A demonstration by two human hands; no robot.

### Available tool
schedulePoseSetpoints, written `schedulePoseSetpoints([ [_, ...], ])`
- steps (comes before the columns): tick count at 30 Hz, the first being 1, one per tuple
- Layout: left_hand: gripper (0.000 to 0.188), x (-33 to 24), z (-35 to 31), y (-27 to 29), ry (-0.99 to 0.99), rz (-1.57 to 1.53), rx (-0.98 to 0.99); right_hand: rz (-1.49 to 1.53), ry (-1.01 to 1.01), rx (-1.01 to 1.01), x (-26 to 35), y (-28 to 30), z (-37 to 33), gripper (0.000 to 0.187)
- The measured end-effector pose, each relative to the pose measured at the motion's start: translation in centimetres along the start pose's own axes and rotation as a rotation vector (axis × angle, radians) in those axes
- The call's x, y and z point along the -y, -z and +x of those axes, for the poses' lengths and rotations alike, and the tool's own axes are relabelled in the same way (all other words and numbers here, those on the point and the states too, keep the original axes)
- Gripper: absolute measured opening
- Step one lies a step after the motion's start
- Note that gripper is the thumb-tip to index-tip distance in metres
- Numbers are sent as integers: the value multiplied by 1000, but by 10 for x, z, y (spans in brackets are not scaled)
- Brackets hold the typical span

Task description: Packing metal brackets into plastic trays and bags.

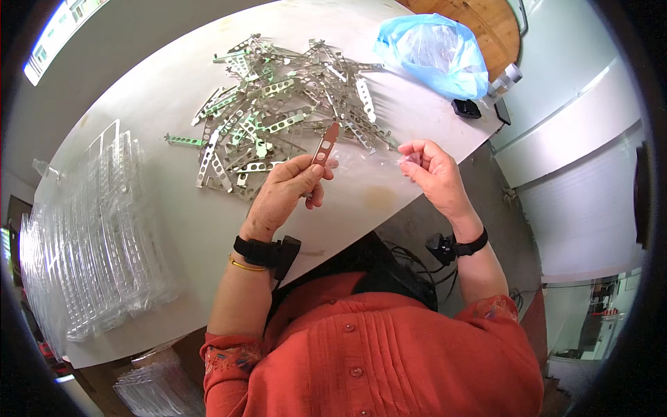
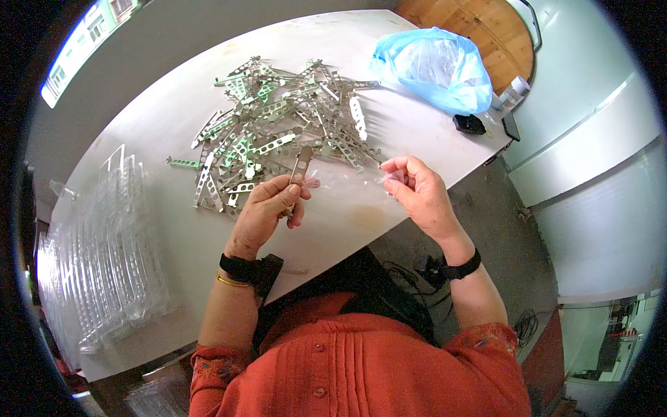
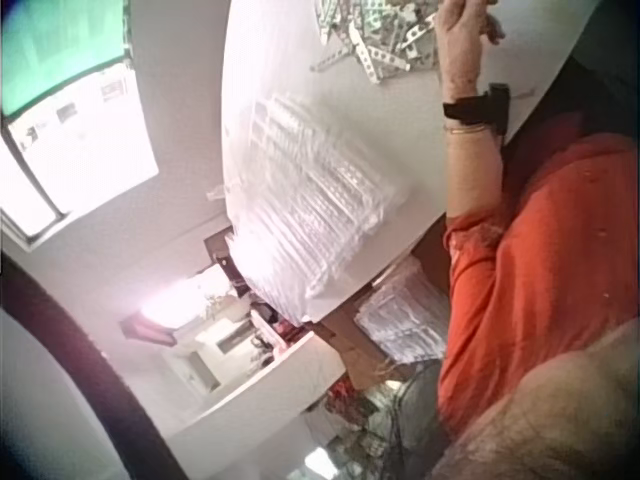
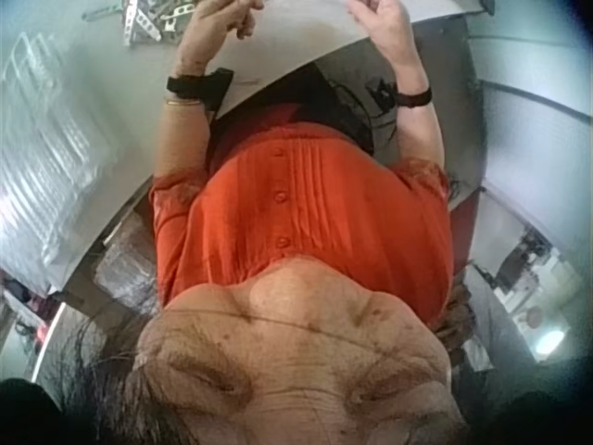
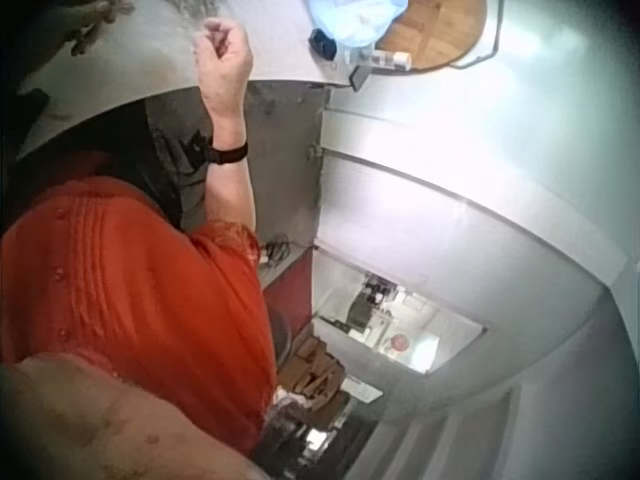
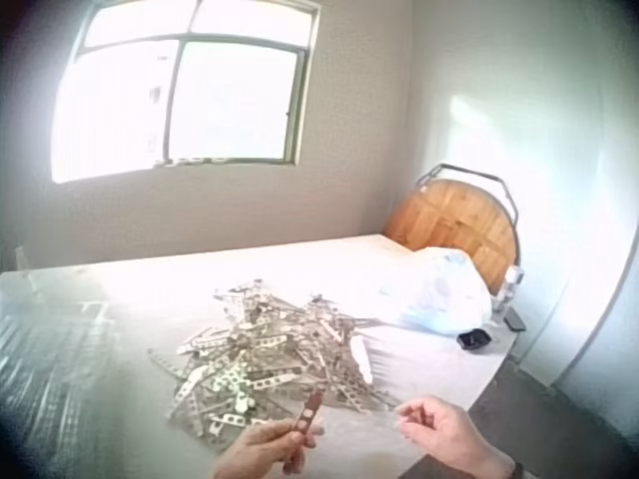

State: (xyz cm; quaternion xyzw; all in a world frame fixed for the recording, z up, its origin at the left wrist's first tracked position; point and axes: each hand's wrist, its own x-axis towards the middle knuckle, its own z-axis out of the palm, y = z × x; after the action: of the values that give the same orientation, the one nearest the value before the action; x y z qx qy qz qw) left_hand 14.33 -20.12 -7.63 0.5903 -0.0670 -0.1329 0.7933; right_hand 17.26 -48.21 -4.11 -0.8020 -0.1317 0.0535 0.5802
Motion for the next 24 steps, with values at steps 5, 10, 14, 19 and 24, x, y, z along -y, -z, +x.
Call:
schedulePoseSetpoints([
  [5,24,7,1,3,48,-9,53,19,21,-7,1,1,0,19],
  [10,22,6,1,-2,19,-15,43,85,3,11,1,-1,-2,19],
  [14,22,13,2,1,-40,-3,-38,109,65,-151,-13,7,-1,17],
  [19,21,16,3,7,-9,-10,-43,203,60,-186,-21,13,-3,15],
  [24,20,13,3,2,37,-4,3,144,33,-166,-16,8,-7,14],
])
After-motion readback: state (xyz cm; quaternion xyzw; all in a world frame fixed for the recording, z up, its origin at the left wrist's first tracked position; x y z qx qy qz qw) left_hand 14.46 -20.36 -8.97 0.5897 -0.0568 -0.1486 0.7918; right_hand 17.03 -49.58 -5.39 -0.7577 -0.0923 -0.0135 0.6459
